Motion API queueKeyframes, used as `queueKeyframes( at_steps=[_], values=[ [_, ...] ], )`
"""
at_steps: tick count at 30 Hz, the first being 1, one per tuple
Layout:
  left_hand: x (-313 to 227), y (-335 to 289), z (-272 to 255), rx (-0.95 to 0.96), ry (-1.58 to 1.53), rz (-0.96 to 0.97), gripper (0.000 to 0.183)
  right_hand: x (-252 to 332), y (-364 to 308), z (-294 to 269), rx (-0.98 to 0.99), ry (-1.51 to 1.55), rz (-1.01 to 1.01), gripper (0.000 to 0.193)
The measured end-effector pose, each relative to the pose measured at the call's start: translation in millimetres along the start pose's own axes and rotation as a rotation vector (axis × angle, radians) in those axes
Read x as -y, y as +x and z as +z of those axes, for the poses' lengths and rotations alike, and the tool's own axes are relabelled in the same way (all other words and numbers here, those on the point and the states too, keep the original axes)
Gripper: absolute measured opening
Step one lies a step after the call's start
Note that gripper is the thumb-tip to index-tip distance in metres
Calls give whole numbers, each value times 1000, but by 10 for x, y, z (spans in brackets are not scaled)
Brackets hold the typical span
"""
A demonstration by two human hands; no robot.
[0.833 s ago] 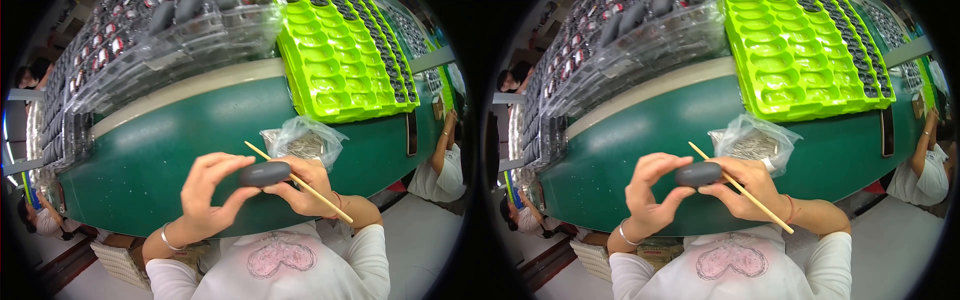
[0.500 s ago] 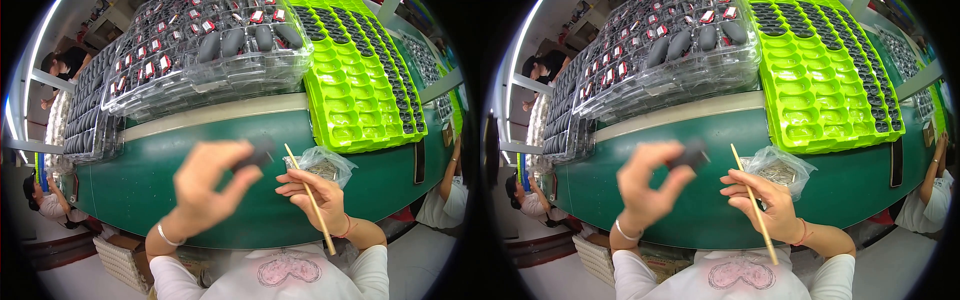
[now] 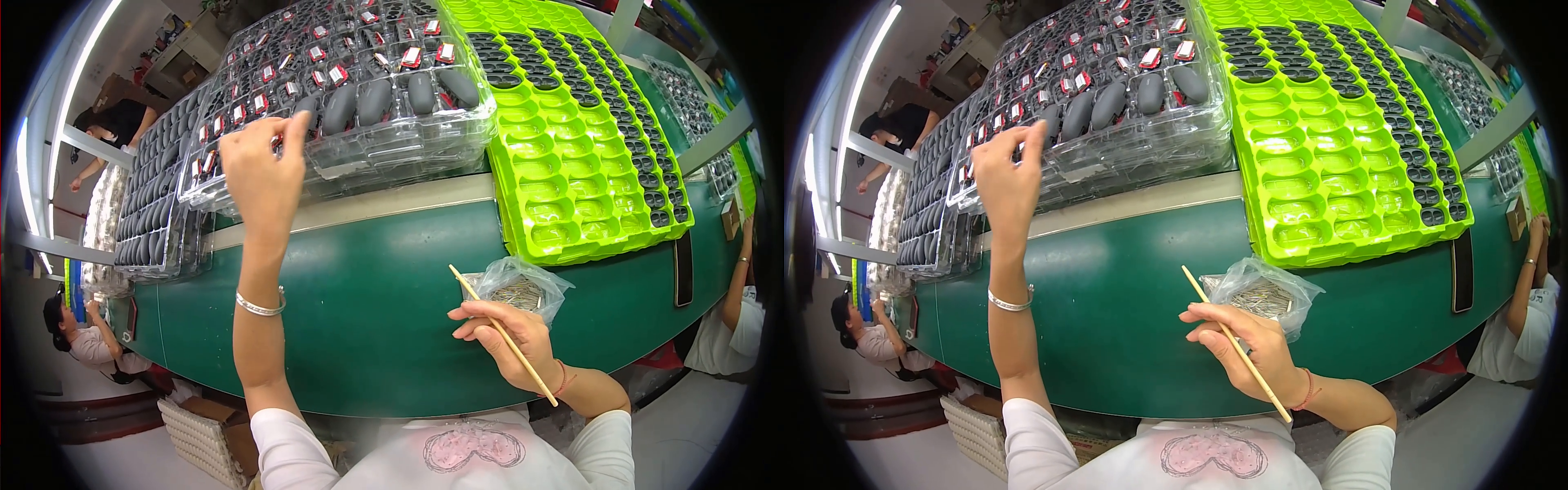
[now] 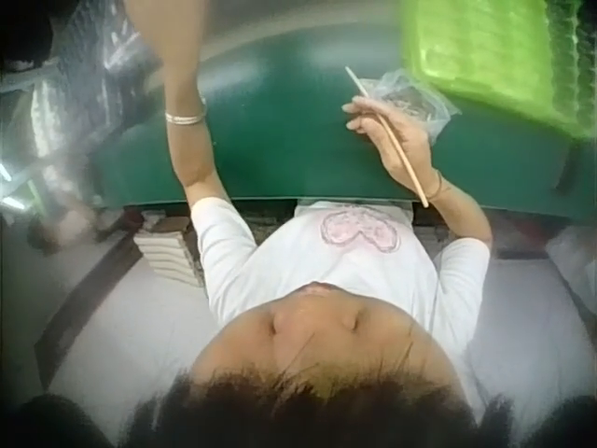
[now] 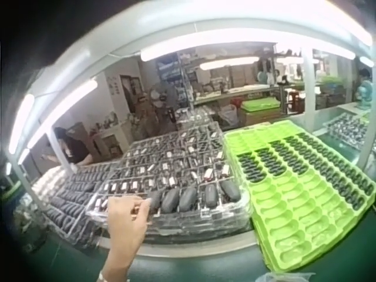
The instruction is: The person assembles small electronic components by placing electronic circuitry and lithium batteries into plastic casings, using a wooden stick to seat the parts.
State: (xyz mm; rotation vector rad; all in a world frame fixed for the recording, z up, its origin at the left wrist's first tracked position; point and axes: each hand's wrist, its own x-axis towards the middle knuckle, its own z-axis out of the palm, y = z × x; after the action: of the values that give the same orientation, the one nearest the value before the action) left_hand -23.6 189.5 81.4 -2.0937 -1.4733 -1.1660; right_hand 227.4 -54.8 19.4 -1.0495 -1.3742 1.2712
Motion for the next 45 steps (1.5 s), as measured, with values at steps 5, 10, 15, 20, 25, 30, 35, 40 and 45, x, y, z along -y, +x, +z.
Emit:
queueKeyframes(
  at_steps=[5,10,15,20,25,30,35,40,45],
  values=[
    [339,251,-161,137,327,-133,43,1,5,20,-24,-24,-39,28],
    [408,444,-112,435,400,-215,47,-23,2,33,-55,-53,-69,28],
    [508,505,-122,679,73,-438,39,22,11,20,8,-87,-34,27],
    [545,292,-260,362,-498,-520,28,-4,3,57,-20,-57,-39,27],
    [441,-218,-755,293,-1595,-670,43,-25,19,17,-42,-61,-46,27],
    [-129,-693,-875,382,-1714,-827,67,-9,13,7,-22,-77,-81,28],
    [-378,-1168,-691,697,-1765,-891,52,101,84,-149,8,-265,-150,27],
    [-379,-1583,-603,814,-1786,-957,45,204,604,-783,-260,-729,-347,15],
    [-568,-1685,-529,898,-1759,-1062,46,24,1880,-1749,-409,-1326,-476,19]
  ],
)
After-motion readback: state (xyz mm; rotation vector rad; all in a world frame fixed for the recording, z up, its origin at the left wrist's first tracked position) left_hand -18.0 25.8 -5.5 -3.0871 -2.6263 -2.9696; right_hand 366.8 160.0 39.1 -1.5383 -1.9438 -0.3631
